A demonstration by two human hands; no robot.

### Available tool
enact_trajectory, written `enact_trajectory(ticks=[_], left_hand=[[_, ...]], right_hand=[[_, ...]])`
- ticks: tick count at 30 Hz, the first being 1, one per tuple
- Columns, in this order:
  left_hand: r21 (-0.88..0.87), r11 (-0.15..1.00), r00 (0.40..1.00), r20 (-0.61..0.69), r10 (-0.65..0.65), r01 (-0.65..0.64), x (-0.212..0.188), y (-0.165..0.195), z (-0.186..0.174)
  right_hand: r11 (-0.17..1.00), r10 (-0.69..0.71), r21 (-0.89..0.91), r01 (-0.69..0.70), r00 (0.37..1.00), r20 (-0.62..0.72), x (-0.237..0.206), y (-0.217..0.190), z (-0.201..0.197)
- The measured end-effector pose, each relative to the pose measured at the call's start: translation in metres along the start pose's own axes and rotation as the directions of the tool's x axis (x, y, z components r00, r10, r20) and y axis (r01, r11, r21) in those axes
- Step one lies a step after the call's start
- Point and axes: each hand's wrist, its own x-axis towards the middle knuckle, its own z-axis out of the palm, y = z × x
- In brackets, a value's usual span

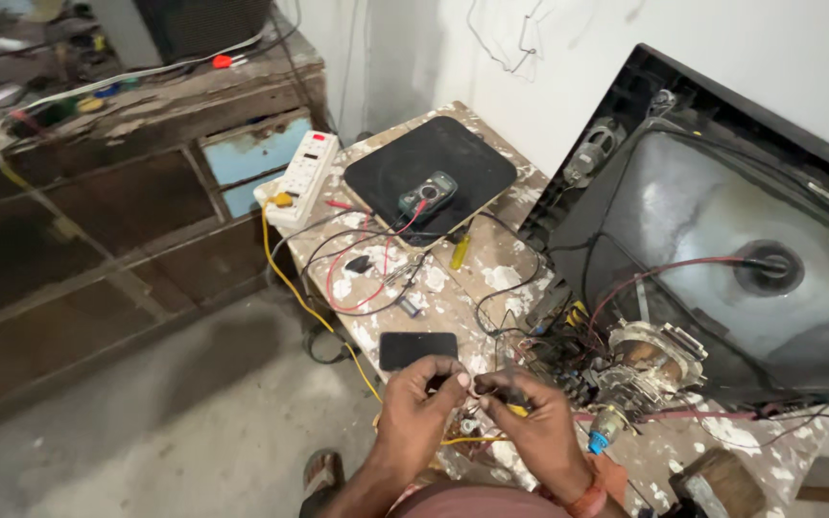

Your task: The person repairs the internal circuitry of a CRT television set on a workbench. They use a screwdriver to work on components near the flyback area, handle wires and small parts by hand, pick up pliers, and manipulate a round component while a multimeter with test leads stays connected to the set.

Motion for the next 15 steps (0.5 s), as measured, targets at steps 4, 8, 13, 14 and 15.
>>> enact_trajectory(ticks=[4, 8, 13, 14, 15], left_hand=[[0.116, 0.987, 0.987, 0.121, 0.102, -0.116, 0.011, 0.008, -0.017], [0.172, 0.928, 0.905, 0.336, 0.260, -0.330, 0.031, 0.016, -0.035], [0.168, 0.885, 0.834, 0.444, 0.327, -0.435, 0.057, -0.008, -0.050], [0.158, 0.907, 0.841, 0.463, 0.281, -0.390, 0.061, -0.013, -0.050], [0.150, 0.927, 0.845, 0.480, 0.235, -0.343, 0.063, -0.017, -0.049]], right_hand=[[0.920, 0.347, 0.238, -0.310, 0.929, -0.130, 0.004, -0.014, 0.010], [0.884, 0.403, 0.309, -0.351, 0.907, -0.121, 0.012, -0.014, 0.027], [0.954, 0.297, 0.049, -0.295, 0.914, -0.278, 0.017, -0.014, 0.040], [0.958, 0.264, -0.029, -0.287, 0.912, -0.313, 0.015, -0.016, 0.038], [0.955, 0.277, -0.010, -0.296, 0.905, -0.324, 0.014, -0.017, 0.036]])
